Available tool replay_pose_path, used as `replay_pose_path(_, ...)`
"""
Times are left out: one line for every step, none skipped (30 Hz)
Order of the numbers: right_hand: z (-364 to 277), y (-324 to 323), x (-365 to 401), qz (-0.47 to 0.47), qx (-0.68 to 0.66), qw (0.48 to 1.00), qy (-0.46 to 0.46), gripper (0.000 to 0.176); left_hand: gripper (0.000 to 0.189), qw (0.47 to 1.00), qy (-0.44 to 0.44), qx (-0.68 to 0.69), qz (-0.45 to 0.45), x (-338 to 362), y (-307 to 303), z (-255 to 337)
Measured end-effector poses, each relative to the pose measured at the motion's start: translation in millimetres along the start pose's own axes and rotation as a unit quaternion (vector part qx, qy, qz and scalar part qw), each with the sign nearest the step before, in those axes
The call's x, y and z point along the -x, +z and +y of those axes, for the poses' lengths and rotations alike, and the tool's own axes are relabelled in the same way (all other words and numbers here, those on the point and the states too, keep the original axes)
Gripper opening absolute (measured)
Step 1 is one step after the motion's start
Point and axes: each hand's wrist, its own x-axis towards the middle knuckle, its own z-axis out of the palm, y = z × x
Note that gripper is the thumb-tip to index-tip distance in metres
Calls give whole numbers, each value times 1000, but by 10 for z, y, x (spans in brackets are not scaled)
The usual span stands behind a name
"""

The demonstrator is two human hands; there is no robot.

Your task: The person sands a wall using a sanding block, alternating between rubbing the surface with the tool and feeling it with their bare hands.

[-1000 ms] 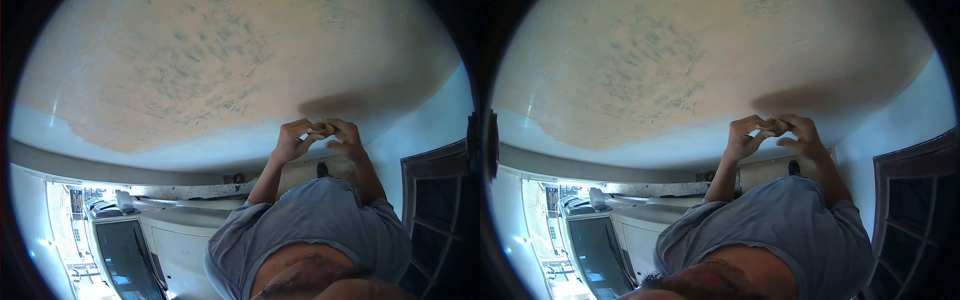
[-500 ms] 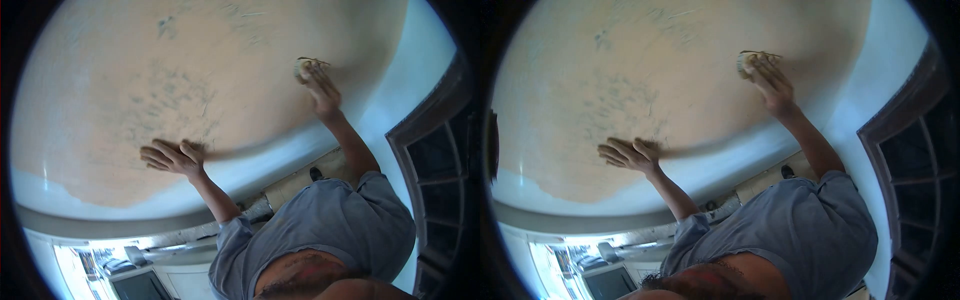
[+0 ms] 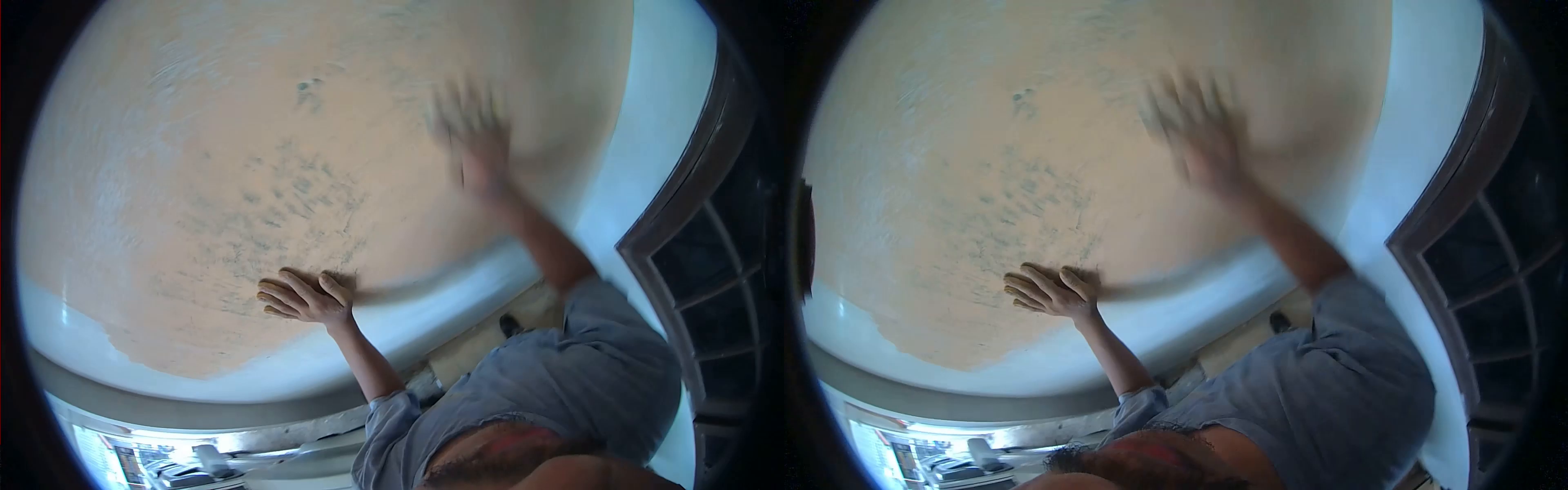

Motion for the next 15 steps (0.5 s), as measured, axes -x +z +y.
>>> replay_pose_path(-48,360,747,53,-96,993,-42,46,65,1000,-19,0,11,-17,14,-18)
replay_pose_path(69,310,668,50,-97,992,-68,46,64,1000,-8,3,0,2,-25,-11)
replay_pose_path(151,298,535,52,-108,989,-91,46,63,1000,4,6,-9,-2,-32,-3)
replay_pose_path(167,305,437,55,-120,986,-105,47,60,1000,1,20,-3,-30,-46,0)
replay_pose_path(156,261,431,51,-130,984,-107,48,60,1000,-5,21,-5,-22,-95,-11)
replay_pose_path(245,21,-131,-11,-23,998,-54,46,60,1000,6,20,-8,31,-87,9)
replay_pose_path(234,-208,-869,173,-24,983,-47,26,59,1000,11,24,-8,16,-91,12)
replay_pose_path(555,-188,-1373,120,3,993,19,13,56,999,6,38,-2,22,-96,-18)
replay_pose_path(875,-168,-1874,60,36,994,82,15,56,999,-10,43,3,31,-79,-68)
replay_pose_path(691,-296,-2167,117,-10,992,47,16,56,999,20,29,-3,51,-56,-156)
replay_pose_path(472,-374,-2401,166,-62,984,13,33,55,999,47,13,-14,101,-68,-228)
replay_pose_path(397,-272,-2183,149,-35,988,16,21,52,999,36,33,3,133,-32,-267)
replay_pose_path(363,-107,-1721,135,-10,991,19,16,52,999,18,31,-7,181,-32,-287)
replay_pose_path(131,27,-1159,87,10,996,20,28,49,999,17,42,-18,229,-30,-332)
replay_pose_path(-100,159,-595,38,30,999,18,49,46,998,14,53,-24,244,-13,-385)
